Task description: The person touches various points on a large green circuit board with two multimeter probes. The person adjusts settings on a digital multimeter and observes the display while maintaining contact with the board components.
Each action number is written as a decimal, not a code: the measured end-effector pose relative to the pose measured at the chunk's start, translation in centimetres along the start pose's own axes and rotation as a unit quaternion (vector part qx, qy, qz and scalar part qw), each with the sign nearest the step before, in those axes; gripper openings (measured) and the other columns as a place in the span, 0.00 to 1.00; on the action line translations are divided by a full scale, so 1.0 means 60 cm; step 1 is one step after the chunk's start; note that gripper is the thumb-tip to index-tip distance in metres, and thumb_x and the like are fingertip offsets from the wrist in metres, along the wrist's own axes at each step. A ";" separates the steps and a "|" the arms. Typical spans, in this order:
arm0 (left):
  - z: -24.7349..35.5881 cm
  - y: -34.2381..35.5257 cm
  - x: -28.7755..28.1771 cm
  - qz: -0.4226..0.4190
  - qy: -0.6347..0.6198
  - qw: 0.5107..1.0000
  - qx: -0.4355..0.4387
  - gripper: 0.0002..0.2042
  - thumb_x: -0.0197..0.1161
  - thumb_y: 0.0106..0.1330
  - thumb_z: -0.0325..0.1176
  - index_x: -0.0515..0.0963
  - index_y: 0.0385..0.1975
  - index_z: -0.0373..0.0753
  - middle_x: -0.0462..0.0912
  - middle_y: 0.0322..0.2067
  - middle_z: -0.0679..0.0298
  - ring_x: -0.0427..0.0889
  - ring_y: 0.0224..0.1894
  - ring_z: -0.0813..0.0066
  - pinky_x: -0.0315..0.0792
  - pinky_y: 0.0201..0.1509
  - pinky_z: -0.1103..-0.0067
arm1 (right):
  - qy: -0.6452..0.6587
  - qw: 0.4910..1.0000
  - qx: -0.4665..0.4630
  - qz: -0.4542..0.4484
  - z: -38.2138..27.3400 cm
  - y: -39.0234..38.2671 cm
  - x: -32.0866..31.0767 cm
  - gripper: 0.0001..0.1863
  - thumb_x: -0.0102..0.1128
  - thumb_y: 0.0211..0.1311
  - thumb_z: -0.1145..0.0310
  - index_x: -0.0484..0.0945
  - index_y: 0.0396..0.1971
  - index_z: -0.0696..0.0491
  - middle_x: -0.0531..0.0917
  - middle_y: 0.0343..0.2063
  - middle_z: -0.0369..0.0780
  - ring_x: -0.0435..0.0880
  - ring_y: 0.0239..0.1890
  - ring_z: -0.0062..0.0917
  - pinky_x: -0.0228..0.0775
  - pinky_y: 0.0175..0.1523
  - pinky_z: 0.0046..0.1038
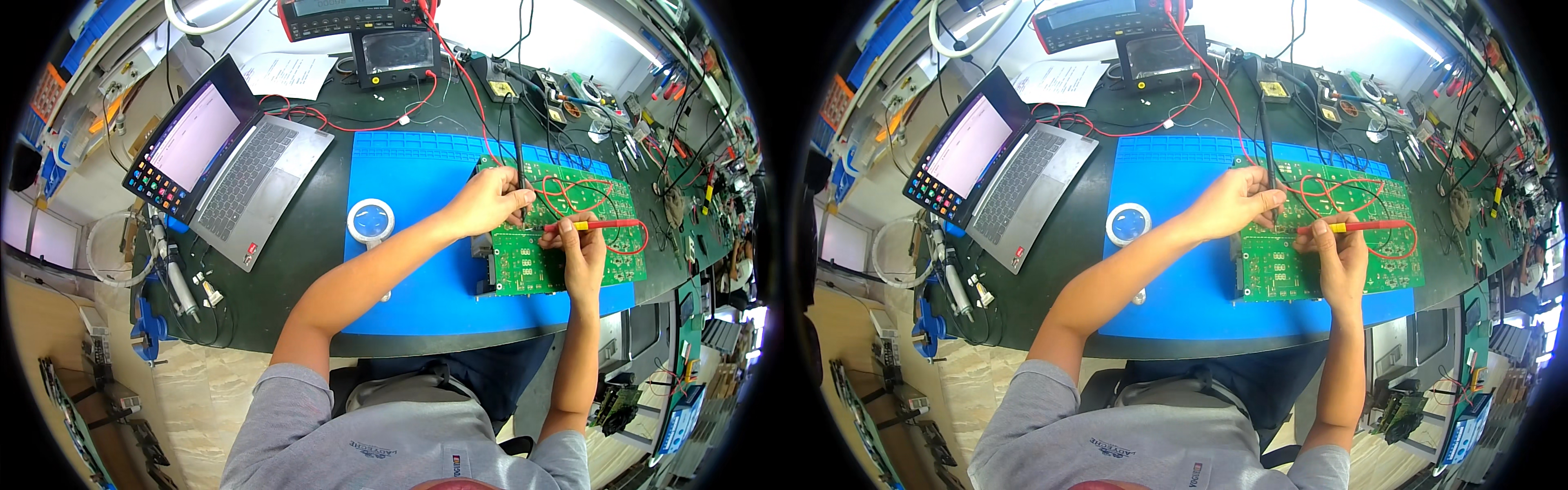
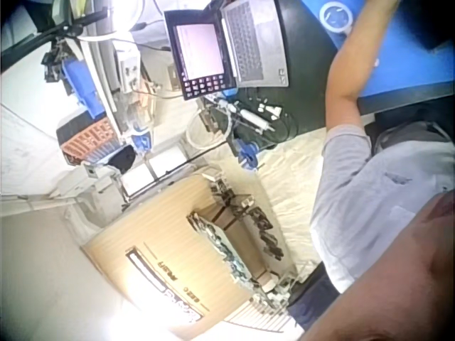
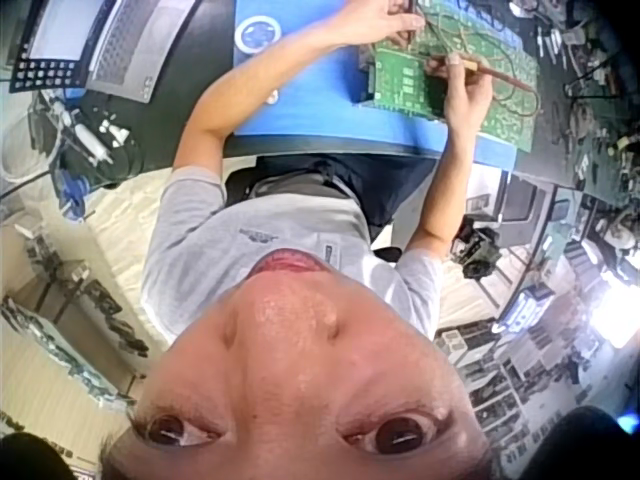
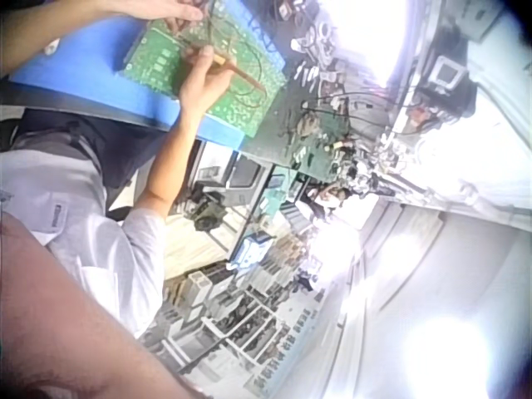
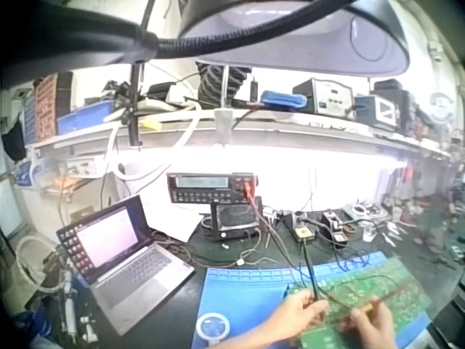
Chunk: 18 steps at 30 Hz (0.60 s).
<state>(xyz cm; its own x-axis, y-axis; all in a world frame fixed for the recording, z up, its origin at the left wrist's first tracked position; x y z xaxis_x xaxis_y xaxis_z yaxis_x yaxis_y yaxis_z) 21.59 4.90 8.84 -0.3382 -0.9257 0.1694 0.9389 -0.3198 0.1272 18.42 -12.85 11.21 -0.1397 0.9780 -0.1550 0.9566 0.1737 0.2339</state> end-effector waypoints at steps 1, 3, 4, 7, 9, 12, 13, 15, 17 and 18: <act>0.000 0.000 0.000 -0.001 0.004 1.000 -0.005 0.11 0.56 0.66 0.31 0.73 0.41 0.29 0.78 0.32 0.61 0.80 0.34 0.75 0.79 0.36 0.79 | -0.001 1.000 0.000 0.000 0.000 0.000 0.000 0.08 0.53 0.65 0.68 0.68 0.34 0.58 0.81 0.28 0.42 0.80 0.28 0.20 0.72 0.37 0.20; 0.001 0.000 0.000 0.003 -0.002 1.000 0.004 0.10 0.56 0.66 0.30 0.73 0.38 0.28 0.78 0.30 0.61 0.79 0.32 0.76 0.79 0.34 0.80 | -0.003 1.000 0.000 0.000 0.000 0.000 0.000 0.08 0.53 0.65 0.68 0.68 0.34 0.58 0.81 0.27 0.42 0.80 0.28 0.20 0.72 0.37 0.20; 0.001 0.000 0.001 0.006 -0.002 1.000 0.009 0.09 0.56 0.66 0.30 0.72 0.37 0.28 0.77 0.29 0.62 0.79 0.31 0.77 0.79 0.33 0.80 | -0.003 1.000 0.001 0.001 0.000 0.000 0.000 0.08 0.53 0.65 0.68 0.68 0.34 0.58 0.81 0.27 0.42 0.80 0.28 0.20 0.72 0.37 0.20; -0.001 0.000 0.001 0.009 -0.006 1.000 0.010 0.10 0.56 0.66 0.30 0.72 0.37 0.28 0.77 0.29 0.62 0.79 0.30 0.77 0.79 0.33 0.80 | -0.002 1.000 0.001 0.001 -0.001 0.000 0.000 0.08 0.53 0.65 0.68 0.68 0.34 0.59 0.81 0.27 0.42 0.80 0.28 0.20 0.72 0.37 0.20; -0.001 0.000 0.001 0.006 -0.007 1.000 0.010 0.09 0.56 0.66 0.30 0.72 0.37 0.28 0.77 0.29 0.62 0.79 0.30 0.77 0.79 0.33 0.80 | -0.001 1.000 0.001 0.001 0.000 0.000 0.000 0.08 0.53 0.65 0.68 0.68 0.34 0.59 0.81 0.27 0.42 0.80 0.28 0.20 0.72 0.37 0.20; -0.002 0.001 0.001 -0.002 -0.006 1.000 0.000 0.10 0.56 0.66 0.31 0.72 0.40 0.29 0.78 0.31 0.61 0.79 0.33 0.76 0.79 0.35 0.79 | -0.001 1.000 0.002 0.002 0.000 0.000 0.000 0.08 0.53 0.65 0.69 0.68 0.34 0.59 0.80 0.27 0.42 0.81 0.28 0.20 0.72 0.37 0.20; -0.002 0.001 0.000 -0.004 -0.004 1.000 -0.007 0.11 0.56 0.66 0.31 0.72 0.42 0.29 0.78 0.32 0.61 0.80 0.34 0.75 0.79 0.36 0.79 | 0.000 1.000 0.001 0.001 0.000 0.000 0.000 0.08 0.53 0.65 0.69 0.68 0.34 0.59 0.80 0.27 0.42 0.80 0.28 0.20 0.72 0.37 0.20; -0.001 0.000 0.000 -0.005 0.001 1.000 -0.006 0.11 0.56 0.66 0.31 0.72 0.42 0.29 0.78 0.32 0.61 0.80 0.34 0.75 0.79 0.37 0.79 | 0.001 1.000 0.001 0.001 0.000 -0.001 0.000 0.08 0.52 0.65 0.69 0.68 0.34 0.59 0.80 0.27 0.42 0.80 0.28 0.20 0.72 0.37 0.20; 0.000 -0.001 0.000 -0.006 0.003 1.000 -0.005 0.11 0.56 0.66 0.31 0.72 0.42 0.29 0.78 0.32 0.61 0.80 0.34 0.75 0.79 0.37 0.79 | -0.002 1.000 0.001 0.000 -0.001 -0.001 0.000 0.08 0.52 0.65 0.69 0.68 0.34 0.59 0.80 0.27 0.42 0.80 0.28 0.20 0.72 0.37 0.20; 0.000 -0.001 0.000 -0.007 0.002 1.000 -0.005 0.11 0.56 0.66 0.31 0.72 0.42 0.29 0.78 0.32 0.61 0.79 0.34 0.75 0.79 0.37 0.79 | -0.002 1.000 0.002 0.001 -0.001 -0.001 0.000 0.08 0.52 0.65 0.69 0.68 0.34 0.59 0.80 0.27 0.42 0.80 0.28 0.20 0.72 0.37 0.20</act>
<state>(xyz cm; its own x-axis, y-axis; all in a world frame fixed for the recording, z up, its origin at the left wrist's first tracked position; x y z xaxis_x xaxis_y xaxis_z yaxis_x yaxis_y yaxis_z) 21.53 4.92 8.84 -0.3503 -0.9223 0.1630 0.9349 -0.3340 0.1198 18.37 -12.83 11.25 -0.1364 0.9779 -0.1583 0.9579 0.1710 0.2307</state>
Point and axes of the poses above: each hand's wrist, its own y-axis towards the middle knuckle, its own x-axis out of the palm, z = x × y, the point moved 4 cm from there along y, towards the middle knuckle
